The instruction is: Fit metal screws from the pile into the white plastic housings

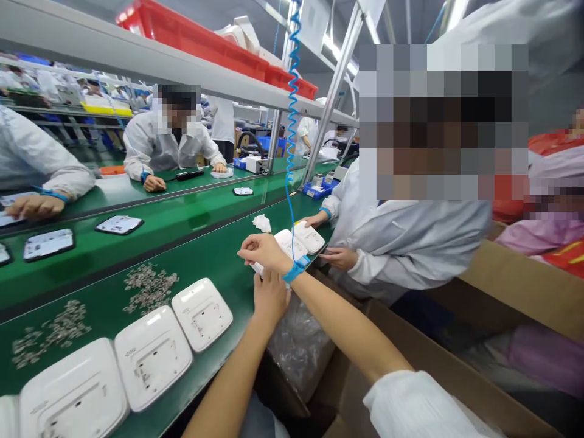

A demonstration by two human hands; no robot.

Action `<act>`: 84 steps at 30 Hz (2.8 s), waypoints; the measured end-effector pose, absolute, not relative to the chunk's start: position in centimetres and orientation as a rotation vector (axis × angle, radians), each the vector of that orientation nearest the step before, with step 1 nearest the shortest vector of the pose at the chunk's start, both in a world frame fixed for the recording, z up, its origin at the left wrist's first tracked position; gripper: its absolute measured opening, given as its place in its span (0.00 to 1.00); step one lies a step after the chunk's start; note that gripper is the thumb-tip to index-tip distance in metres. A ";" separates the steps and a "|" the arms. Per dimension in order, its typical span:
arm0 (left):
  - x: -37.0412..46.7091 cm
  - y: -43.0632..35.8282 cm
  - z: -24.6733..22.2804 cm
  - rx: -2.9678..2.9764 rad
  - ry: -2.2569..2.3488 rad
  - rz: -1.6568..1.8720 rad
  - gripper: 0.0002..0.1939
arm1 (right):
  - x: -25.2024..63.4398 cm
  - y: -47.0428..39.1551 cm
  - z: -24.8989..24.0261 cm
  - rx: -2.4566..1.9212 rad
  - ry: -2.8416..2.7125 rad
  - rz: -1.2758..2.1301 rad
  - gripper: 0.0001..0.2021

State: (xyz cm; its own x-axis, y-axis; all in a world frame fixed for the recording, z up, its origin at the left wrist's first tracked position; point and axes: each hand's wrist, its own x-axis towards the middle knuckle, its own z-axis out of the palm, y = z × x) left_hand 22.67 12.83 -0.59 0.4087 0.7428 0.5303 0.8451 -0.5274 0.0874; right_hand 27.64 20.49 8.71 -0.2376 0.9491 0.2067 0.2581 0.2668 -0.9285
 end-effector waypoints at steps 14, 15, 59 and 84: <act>17.9 5.1 -0.4 -2.261 -1.648 -0.766 0.18 | 30.2 17.2 6.5 -0.913 -2.338 0.346 0.08; 17.7 4.6 -0.8 -2.253 -1.619 -0.762 0.16 | 30.4 16.6 6.3 -0.899 -2.372 0.345 0.08; 13.6 3.3 -2.1 -2.500 -1.178 -0.888 0.06 | 31.1 12.8 5.1 -0.600 -2.836 -0.068 0.13; 14.0 3.2 -1.6 -2.498 -1.239 -0.846 0.06 | 31.4 10.6 3.8 -0.646 -2.571 -0.129 0.09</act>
